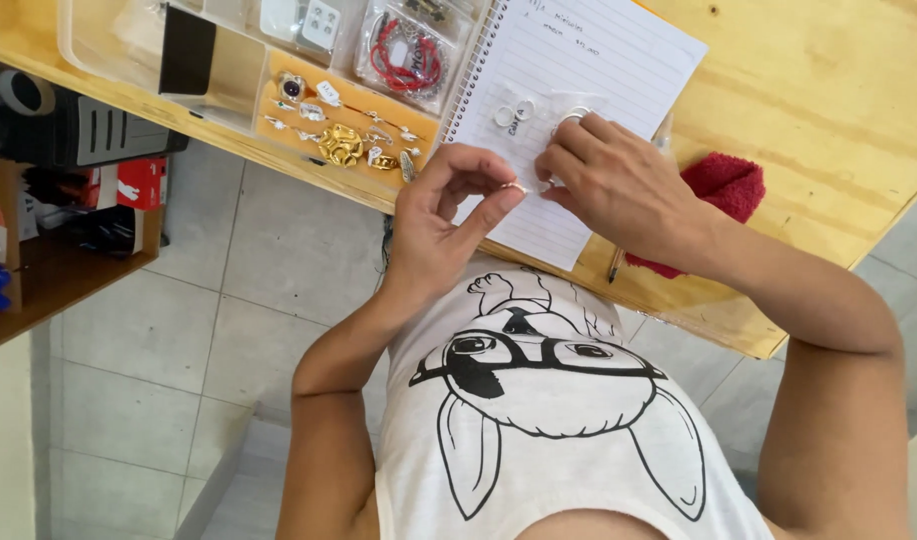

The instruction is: Arranging various earrings from a plastic storage container onto a notebook and a red cloth.

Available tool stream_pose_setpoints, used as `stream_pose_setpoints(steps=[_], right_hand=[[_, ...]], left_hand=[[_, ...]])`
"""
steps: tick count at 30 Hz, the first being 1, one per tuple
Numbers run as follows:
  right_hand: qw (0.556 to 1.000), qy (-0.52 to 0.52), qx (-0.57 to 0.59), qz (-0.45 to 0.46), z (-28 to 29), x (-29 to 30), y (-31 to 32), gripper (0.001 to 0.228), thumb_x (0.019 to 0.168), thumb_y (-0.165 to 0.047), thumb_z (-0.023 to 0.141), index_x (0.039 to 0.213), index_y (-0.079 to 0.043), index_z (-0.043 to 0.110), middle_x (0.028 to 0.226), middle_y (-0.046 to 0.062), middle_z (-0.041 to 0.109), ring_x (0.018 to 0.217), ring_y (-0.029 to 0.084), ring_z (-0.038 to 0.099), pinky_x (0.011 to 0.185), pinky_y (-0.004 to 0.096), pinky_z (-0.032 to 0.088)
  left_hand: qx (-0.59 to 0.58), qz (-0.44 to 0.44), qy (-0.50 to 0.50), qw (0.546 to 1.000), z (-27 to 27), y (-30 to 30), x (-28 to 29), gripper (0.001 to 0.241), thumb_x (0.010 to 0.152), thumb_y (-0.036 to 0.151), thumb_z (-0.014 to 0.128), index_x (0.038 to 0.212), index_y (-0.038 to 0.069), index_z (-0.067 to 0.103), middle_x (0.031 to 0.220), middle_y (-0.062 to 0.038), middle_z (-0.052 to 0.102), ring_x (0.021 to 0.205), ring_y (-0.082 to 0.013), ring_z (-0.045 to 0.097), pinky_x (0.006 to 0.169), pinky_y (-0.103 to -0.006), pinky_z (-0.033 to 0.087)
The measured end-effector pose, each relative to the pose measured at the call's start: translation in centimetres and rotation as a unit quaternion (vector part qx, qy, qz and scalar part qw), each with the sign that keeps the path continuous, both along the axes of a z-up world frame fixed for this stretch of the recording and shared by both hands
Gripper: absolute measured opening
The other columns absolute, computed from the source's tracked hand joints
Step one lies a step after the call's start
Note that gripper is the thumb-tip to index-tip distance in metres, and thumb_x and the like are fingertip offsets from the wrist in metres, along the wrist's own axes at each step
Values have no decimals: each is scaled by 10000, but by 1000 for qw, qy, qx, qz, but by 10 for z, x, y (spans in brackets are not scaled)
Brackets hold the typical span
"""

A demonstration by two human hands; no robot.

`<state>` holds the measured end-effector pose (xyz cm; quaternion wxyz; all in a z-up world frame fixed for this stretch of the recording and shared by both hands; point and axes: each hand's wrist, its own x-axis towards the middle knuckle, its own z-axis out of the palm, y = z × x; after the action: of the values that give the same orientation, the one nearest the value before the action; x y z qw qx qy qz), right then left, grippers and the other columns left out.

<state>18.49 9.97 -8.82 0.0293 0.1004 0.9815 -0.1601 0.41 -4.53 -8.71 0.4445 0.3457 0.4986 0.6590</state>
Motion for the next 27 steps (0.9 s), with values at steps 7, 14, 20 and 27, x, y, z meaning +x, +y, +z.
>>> stream_pose_setpoints(steps=[7, 14, 20, 27], right_hand=[[939, 151, -229, -206, 112, 16, -2, 147, 1042, 159, 783, 1099, 96, 664, 1011, 192, 679, 845, 227, 660, 836, 297, 530], [806, 281, -413, -318, 121, 13, -14, 122, 1111, -99, 458, 1099, -7, 378, 886, 184, 530, 704, 228, 520, 661, 284, 469], [931, 298, -120, -173, 83, 31, -1, 266, 1078, -201, 571, 1114, 62, 581, 900, 130, 607, 668, 215, 383, 589, 341, 325], [946, 315, -36, -66, 65, 35, 11, 263, 1031, -214, 709, 1082, 41, 744, 712, 84, 421, 557, 199, 383, 485, 334, 308]], left_hand=[[10, -8, -68, 998, 55, 27, 9, 114, 1011, 84, 692, 1095, 79, 615, 1060, -27, 638, 1006, -110, 642, 989, -223, 572], [49, -54, -128, 989, 73, 42, 29, 139, 1003, 49, 695, 1101, 77, 601, 1055, -41, 638, 994, -122, 695, 1013, -239, 622], [25, -110, -265, 958, 59, 46, 30, 216, 989, 110, 712, 1108, 99, 532, 1016, -43, 665, 874, -181, 742, 781, -226, 589], [24, -145, -316, 937, 50, 45, 32, 291, 979, 94, 720, 1146, 115, 482, 1036, -21, 608, 961, -75, 634, 924, -221, 580]])
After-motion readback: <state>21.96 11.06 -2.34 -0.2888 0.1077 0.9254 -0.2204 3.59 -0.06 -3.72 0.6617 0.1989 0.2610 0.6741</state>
